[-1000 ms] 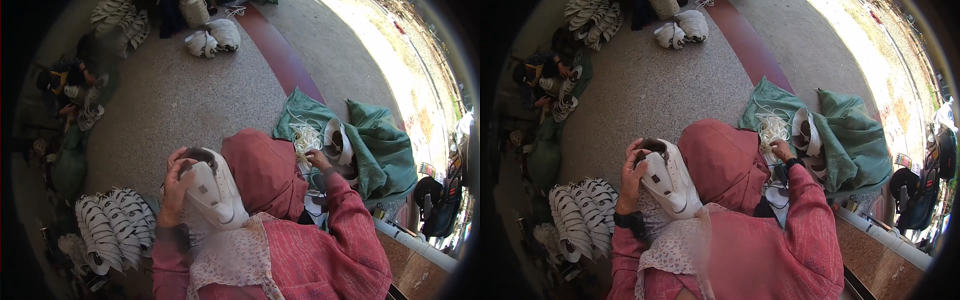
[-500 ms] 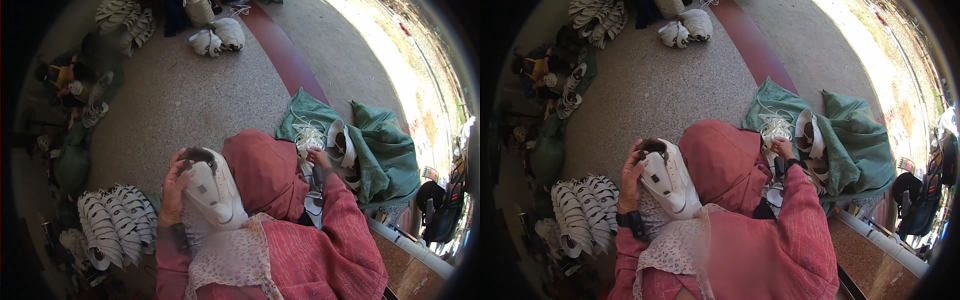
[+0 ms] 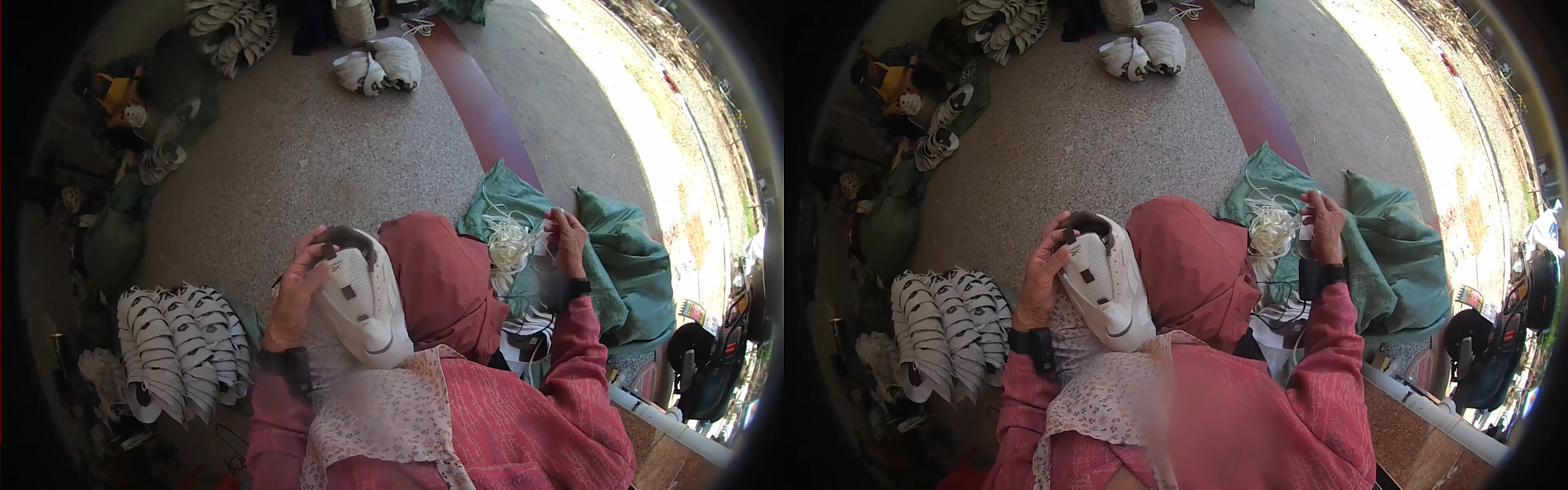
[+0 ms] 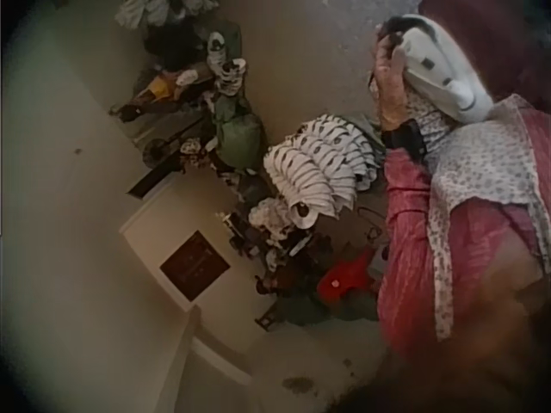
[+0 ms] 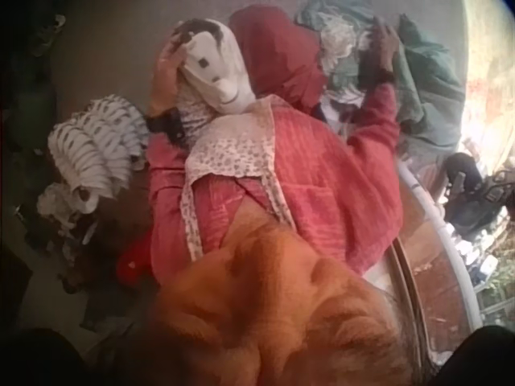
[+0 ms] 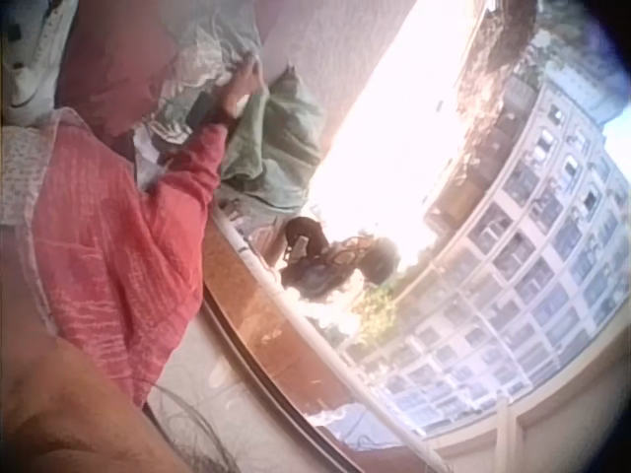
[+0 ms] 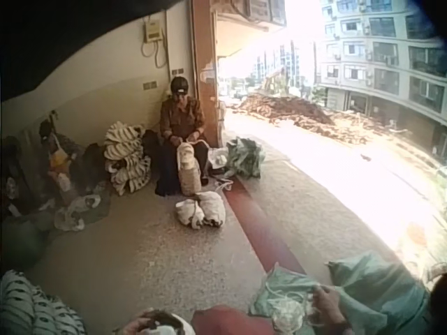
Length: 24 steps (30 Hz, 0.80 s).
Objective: The person sits on the floor and threads a white shoelace through the eyelets of a white sneaker. They repeatedly pull the lace through the holes and adjust the tension to secure the lacing pattern.
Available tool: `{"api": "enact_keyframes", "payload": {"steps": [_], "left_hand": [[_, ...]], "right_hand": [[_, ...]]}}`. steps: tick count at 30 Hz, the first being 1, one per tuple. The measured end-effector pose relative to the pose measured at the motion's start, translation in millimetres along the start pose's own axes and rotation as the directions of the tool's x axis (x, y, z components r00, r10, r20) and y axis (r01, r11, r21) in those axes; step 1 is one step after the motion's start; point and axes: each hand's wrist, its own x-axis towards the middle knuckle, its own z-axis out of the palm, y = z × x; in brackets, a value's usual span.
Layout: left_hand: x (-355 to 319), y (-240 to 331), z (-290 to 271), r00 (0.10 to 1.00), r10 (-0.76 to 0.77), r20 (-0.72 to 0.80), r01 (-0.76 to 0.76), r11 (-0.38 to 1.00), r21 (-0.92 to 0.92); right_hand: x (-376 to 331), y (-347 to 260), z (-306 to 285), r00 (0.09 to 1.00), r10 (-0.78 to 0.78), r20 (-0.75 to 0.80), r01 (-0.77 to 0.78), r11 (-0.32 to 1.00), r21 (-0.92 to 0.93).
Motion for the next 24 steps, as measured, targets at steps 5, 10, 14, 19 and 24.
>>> {"api": "enact_keyframes", "payload": {"steps": [5, 10, 14, 19, 24], "left_hand": [[1, 1, -9, 0.998, 0.025, 0.056, -0.028, 0.998, 0.053], [-6, 18, -18, 0.996, 0.083, 0.033, -0.089, 0.973, 0.212], [-23, 67, -6, 0.880, 0.474, 0.039, -0.418, 0.730, 0.540], [-52, 115, 30, 0.830, 0.471, 0.299, -0.543, 0.804, 0.241], [-89, 125, 30, 0.950, 0.062, 0.306, -0.026, 0.992, -0.121]], "right_hand": [[-67, -176, 55, 0.744, -0.644, -0.178, 0.637, 0.764, -0.101], [-145, -299, 52, 0.150, -0.964, -0.219, 0.976, 0.180, -0.122], [-198, -303, 123, 0.497, -0.835, 0.235, 0.867, 0.465, -0.181], [-212, -247, 210, 0.219, -0.082, 0.972, 0.774, 0.621, -0.122], [-227, -241, 234, 0.201, -0.106, 0.974, 0.649, 0.759, -0.051]]}}
